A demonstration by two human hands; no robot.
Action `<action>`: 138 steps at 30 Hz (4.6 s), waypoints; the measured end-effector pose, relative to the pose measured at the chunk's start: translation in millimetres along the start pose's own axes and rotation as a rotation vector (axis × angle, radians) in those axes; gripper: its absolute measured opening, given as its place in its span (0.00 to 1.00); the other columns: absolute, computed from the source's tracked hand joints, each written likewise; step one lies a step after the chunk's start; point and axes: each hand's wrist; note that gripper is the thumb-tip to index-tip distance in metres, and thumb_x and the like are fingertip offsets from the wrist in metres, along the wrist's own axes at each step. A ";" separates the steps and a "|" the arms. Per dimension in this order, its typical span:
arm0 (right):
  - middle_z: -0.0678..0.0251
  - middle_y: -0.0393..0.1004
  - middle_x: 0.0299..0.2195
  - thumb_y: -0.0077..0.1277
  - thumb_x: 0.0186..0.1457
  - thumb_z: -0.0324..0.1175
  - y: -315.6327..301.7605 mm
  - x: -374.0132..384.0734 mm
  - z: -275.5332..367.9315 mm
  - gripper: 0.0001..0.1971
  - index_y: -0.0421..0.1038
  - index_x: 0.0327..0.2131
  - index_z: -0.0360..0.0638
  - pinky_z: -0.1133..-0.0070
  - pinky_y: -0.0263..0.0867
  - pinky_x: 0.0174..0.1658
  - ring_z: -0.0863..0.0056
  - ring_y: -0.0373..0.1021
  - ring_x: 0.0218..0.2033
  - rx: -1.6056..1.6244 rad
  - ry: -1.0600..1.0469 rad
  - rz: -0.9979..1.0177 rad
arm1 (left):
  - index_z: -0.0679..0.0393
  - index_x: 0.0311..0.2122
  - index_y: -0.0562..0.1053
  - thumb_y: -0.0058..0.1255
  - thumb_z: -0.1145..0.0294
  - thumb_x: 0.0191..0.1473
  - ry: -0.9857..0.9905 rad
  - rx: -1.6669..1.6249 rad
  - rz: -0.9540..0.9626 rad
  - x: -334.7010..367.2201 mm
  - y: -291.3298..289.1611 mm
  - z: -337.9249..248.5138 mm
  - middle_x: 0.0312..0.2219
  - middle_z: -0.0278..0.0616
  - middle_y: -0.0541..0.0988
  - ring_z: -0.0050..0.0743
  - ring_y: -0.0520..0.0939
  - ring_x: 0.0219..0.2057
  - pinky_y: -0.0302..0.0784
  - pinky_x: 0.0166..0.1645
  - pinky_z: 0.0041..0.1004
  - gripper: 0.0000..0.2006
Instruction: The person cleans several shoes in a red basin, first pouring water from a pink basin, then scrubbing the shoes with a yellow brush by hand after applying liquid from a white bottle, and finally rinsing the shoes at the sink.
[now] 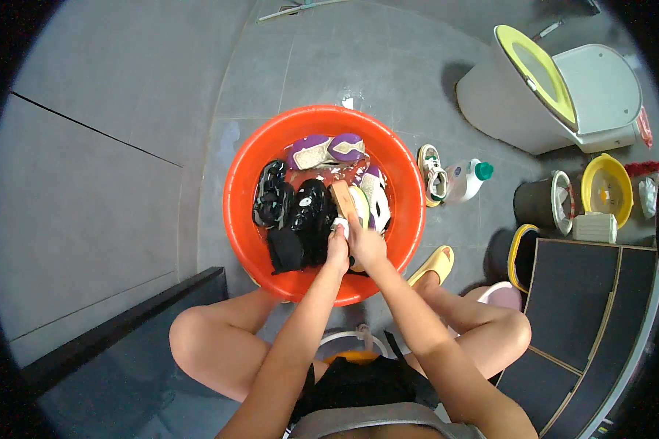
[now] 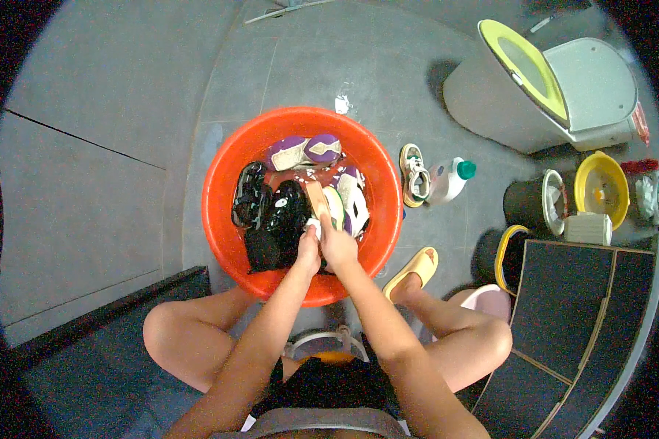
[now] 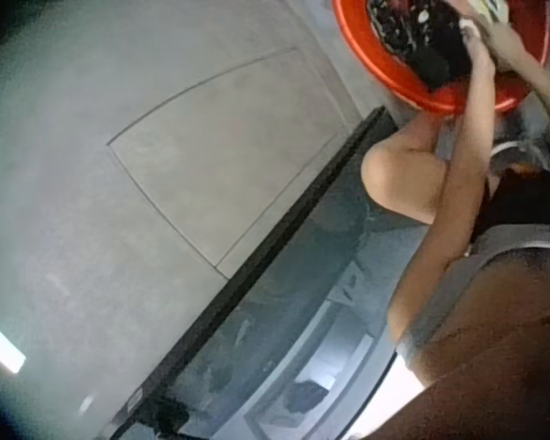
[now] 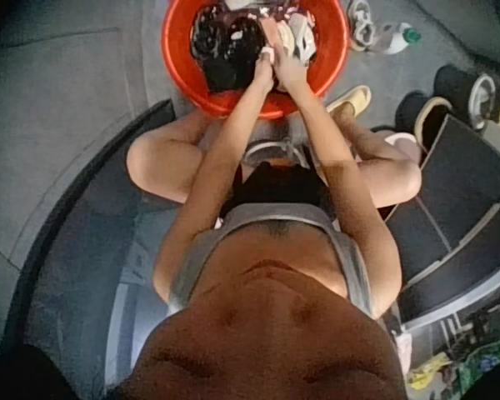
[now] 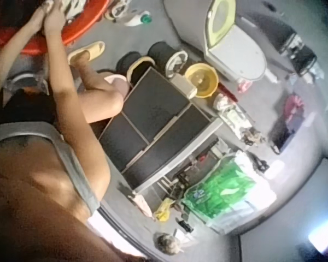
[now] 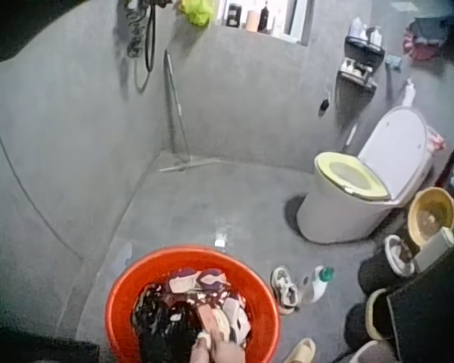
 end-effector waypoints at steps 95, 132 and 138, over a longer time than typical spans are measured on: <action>0.51 0.70 0.24 0.40 0.49 0.37 0.9 -69.4 -42.3 0.16 0.62 0.45 0.54 0.68 0.64 0.31 0.57 0.68 0.26 0.322 0.253 -0.038 | 0.57 0.34 0.71 0.39 0.67 0.46 0.538 1.548 -0.070 -17.9 -8.8 -27.8 0.27 0.52 0.74 0.51 0.75 0.30 0.70 0.35 0.39 0.11; 0.58 0.68 0.40 0.42 0.50 0.32 10.2 -116.3 -49.6 0.18 0.60 0.47 0.45 0.81 0.56 0.46 0.71 0.63 0.43 0.892 0.405 -0.097 | 0.56 0.40 0.68 0.44 0.55 0.41 0.198 1.489 -0.310 -29.8 -12.2 -32.7 0.37 0.50 0.72 0.44 0.72 0.39 0.67 0.42 0.32 0.21; 0.58 0.66 0.41 0.47 0.46 0.34 12.1 -118.9 -38.0 0.25 0.56 0.49 0.39 0.83 0.57 0.44 0.77 0.63 0.41 0.950 0.285 -0.089 | 0.56 0.31 0.72 0.44 0.61 0.37 0.261 1.558 -0.443 -59.9 3.2 -26.1 0.30 0.45 0.75 0.43 0.75 0.35 0.69 0.40 0.33 0.15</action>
Point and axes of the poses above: each hand's wrist, its own x-axis towards the middle knuckle, its own y-axis out of the palm, z = x × y
